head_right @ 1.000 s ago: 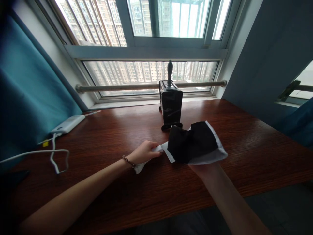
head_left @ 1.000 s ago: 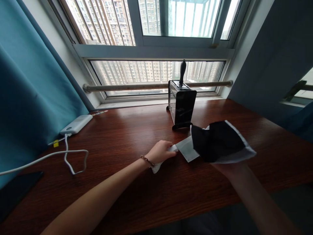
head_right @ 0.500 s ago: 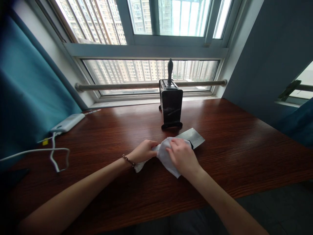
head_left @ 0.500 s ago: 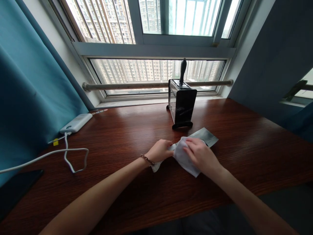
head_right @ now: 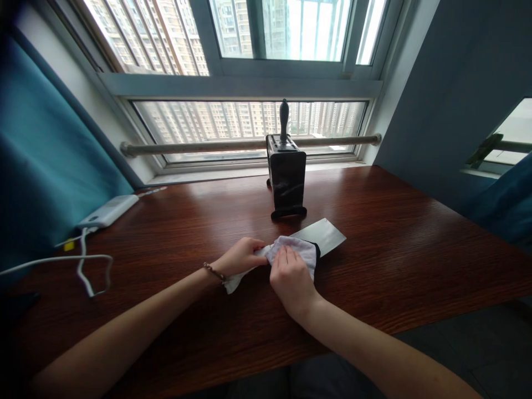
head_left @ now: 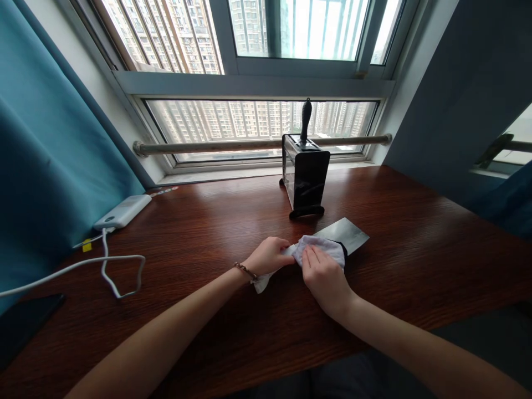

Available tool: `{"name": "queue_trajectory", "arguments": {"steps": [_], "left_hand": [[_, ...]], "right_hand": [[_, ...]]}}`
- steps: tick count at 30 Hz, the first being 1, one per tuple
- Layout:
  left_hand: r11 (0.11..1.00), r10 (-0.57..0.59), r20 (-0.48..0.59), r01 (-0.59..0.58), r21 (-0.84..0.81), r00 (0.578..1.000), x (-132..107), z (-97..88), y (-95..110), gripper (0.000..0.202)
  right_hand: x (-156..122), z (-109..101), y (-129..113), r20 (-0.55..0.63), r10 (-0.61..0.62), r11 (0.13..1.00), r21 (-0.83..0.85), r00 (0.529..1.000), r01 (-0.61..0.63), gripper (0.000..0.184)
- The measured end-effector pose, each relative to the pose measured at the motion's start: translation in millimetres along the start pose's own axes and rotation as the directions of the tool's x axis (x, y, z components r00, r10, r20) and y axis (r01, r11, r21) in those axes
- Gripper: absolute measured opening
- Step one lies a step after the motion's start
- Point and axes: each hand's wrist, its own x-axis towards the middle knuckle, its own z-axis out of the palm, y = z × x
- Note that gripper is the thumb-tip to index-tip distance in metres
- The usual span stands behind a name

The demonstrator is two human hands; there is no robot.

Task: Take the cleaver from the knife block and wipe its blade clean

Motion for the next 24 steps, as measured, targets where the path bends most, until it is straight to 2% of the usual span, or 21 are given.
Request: {"name": "queue_trajectory", "arguments": {"steps": [4,10,16,24], "left_hand": [[0.999,-0.002,0.045,0.003,-0.035,0.999,1,-2.7,-1,0.031],[0.997,-0.011,0.088,0.018,-0.072,0.996,3,-5.7,-3,0.030],[0.996,-0.043,0.092,0.051,-0.080,0.995,3,-5.3,-4,0.033],[0.995,-0.041,0.120,0.052,-0.088,0.992,4,-9.9,0,0.033]], "right_hand": [[-6,-3,3,-0.072,-0.068,0.998,-0.021,0.995,0.067,0.030],[-16,-12,22,-0.184,-0.165,0.980,0.079,0.969,0.181,0.031],[-32,-21,42,-0.214,-0.177,0.960,0.178,0.961,0.217,0.030],[-40,-17,66,-0.227,-0.201,0.923,0.282,0.953,0.262,0.027]]}}
